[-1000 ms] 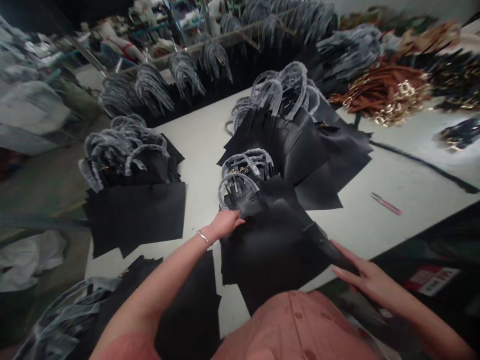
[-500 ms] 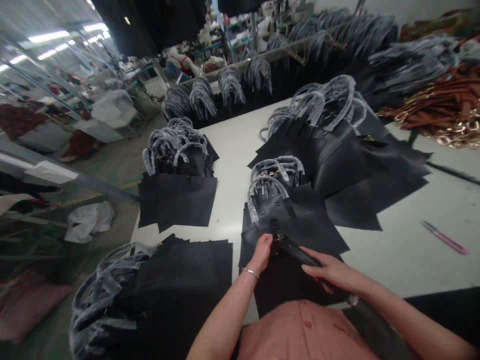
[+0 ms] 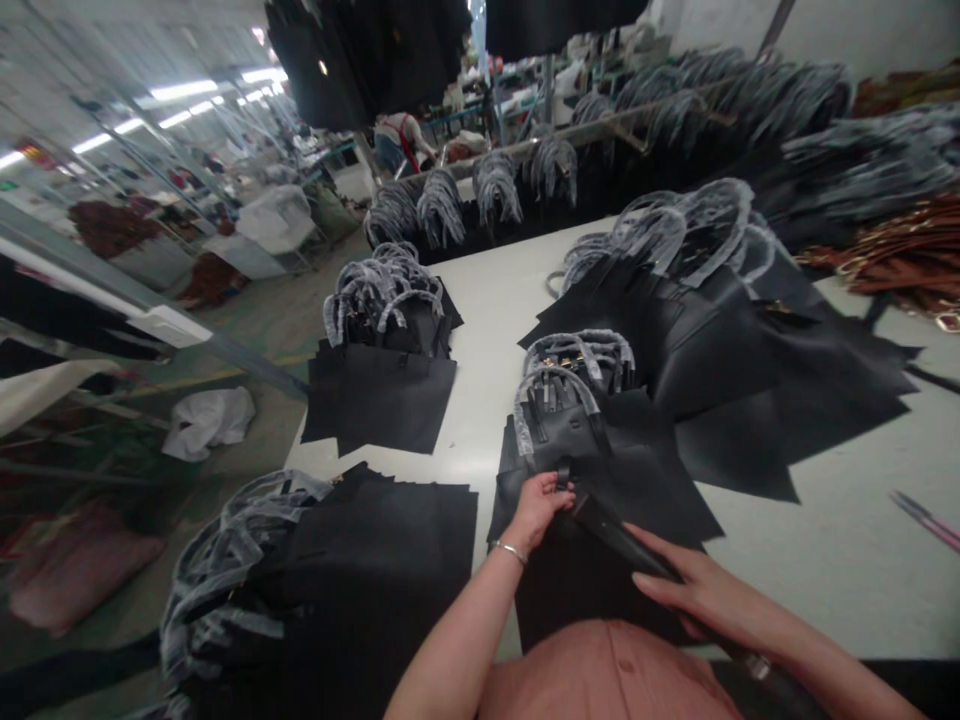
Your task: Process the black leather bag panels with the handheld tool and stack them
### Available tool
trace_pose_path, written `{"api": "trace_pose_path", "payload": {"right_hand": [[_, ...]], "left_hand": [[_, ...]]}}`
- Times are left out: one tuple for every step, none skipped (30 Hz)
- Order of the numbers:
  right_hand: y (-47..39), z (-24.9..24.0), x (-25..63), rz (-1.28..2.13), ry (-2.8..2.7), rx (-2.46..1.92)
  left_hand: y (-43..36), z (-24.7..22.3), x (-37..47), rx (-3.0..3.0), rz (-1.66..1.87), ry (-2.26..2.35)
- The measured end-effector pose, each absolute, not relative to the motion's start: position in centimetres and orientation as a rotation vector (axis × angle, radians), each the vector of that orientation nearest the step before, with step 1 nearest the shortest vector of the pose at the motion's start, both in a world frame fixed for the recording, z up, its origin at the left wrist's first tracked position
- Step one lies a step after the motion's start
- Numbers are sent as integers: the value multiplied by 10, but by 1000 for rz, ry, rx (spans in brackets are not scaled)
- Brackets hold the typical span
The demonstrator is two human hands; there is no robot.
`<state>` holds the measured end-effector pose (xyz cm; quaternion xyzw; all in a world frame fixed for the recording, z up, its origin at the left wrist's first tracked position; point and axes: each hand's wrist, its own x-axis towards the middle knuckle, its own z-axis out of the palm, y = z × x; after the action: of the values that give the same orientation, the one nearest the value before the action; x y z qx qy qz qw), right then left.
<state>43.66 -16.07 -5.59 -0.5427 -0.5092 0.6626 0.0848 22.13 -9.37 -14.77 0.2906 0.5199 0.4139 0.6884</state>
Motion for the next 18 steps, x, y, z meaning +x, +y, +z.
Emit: {"api": "trace_pose_path", "payload": {"right_hand": [[-161,-55,439,1974,-1470,-1631],[-161,-53,441,1968,-1426,-1643],[-160,-52,442,1964,-1388,-1652],[-159,-51,443,1968,-1356,-1658],[-157,-50,442,1982,-1328,-1659],[-155,-50,442,2004,-1306,-1650],[-152,-50,440,2031,-1292,-1629],[-150,-51,438,2058,-1284,-1605],[-147,-53,437,2079,-1274,-1584],[-144,-55,435,2090,-1261,-1565],[-142,-57,434,2089,-1246,-1550],[-140,-58,434,2082,-1233,-1541],[-139,-59,434,2072,-1224,-1535],[-138,-60,435,2065,-1220,-1530],[-138,-61,436,2071,-1218,-1524],[-138,-61,438,2088,-1216,-1520],[-139,-62,440,2113,-1208,-1516],[-139,-62,441,2141,-1193,-1513]], "left_hand": [[-97,-147,222,655,935,1141],[-100,-146,222,659,944,1118],[-104,-146,223,661,954,1098],[-106,-145,224,660,963,1081],[-109,-145,224,662,970,1068],[-111,-144,225,670,971,1051],[-113,-143,226,685,966,1026],[-115,-141,227,709,950,995],[-117,-139,228,737,927,966],[-118,-138,230,762,902,942],[-120,-136,231,776,881,930],[-121,-135,232,777,872,934],[-122,-134,233,768,877,955],[-122,-134,234,753,891,984],[-123,-134,234,739,905,1008],[-124,-135,234,731,911,1021],[-125,-137,234,733,906,1020],[-126,-139,234,737,896,1013]]}}
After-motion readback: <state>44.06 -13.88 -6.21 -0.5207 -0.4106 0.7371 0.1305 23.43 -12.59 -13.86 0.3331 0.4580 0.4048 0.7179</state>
